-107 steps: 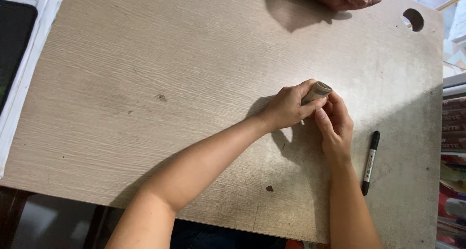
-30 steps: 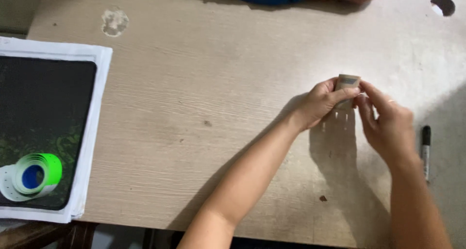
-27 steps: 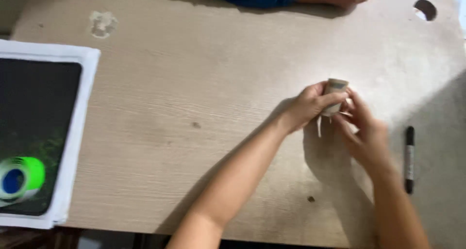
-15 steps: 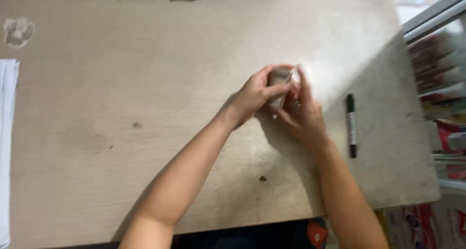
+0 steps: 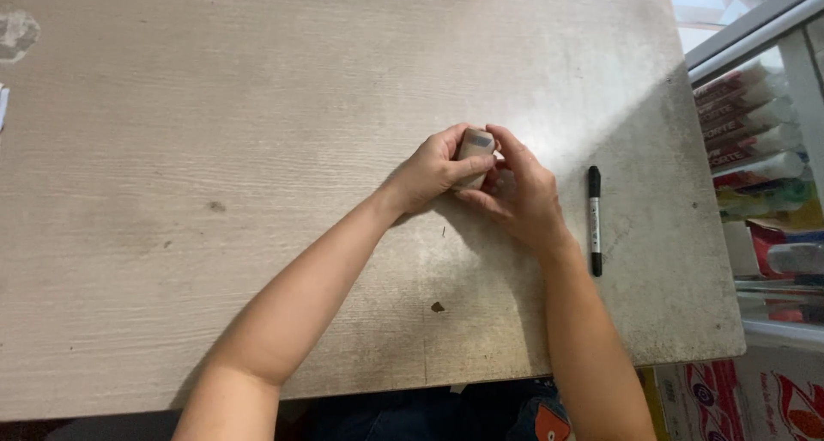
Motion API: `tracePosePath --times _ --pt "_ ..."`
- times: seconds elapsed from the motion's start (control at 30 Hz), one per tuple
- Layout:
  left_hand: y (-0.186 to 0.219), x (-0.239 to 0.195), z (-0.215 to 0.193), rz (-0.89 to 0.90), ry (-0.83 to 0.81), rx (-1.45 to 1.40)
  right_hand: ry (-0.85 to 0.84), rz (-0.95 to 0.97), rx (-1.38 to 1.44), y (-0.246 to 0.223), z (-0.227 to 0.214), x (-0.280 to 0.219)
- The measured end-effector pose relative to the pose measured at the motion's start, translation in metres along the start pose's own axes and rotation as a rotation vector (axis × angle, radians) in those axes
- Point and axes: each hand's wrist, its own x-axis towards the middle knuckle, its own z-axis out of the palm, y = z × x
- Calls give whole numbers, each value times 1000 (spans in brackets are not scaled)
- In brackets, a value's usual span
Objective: The person folds a small rectangular piece of paper or cardstock repeatedly by hand on a wooden table. They manipulate the item with both hands, folding it into a smaller, compact shape while a black marker remains on the table nearby.
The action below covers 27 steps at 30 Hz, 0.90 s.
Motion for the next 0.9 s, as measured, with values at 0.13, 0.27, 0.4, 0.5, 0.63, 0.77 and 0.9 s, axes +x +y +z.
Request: tracePosePath --times 0.13,0.27,0.4,0.5,0.63,0.77,0.9 --pt "4 -2 2 -5 -11 13 22 -4 -81 -1 2 0" --pt "-1 0 -1 19 -29 -14 8 -14 114 5 8 -4" --pt "-8 3 -7 46 -53 -86 0 17 212 3 8 -2" --pt "-11 5 -9 65 -72 -104 -16 10 196 6 6 0" --pt "-3 2 -7 9 -67 -125 -23 -17 199 4 1 0" --pt "-1 -1 -5 9 -66 -107 -29 -53 178 15 5 -3" --pt "-1 2 -4 21 -53 -39 -14 64 321 12 4 -3"
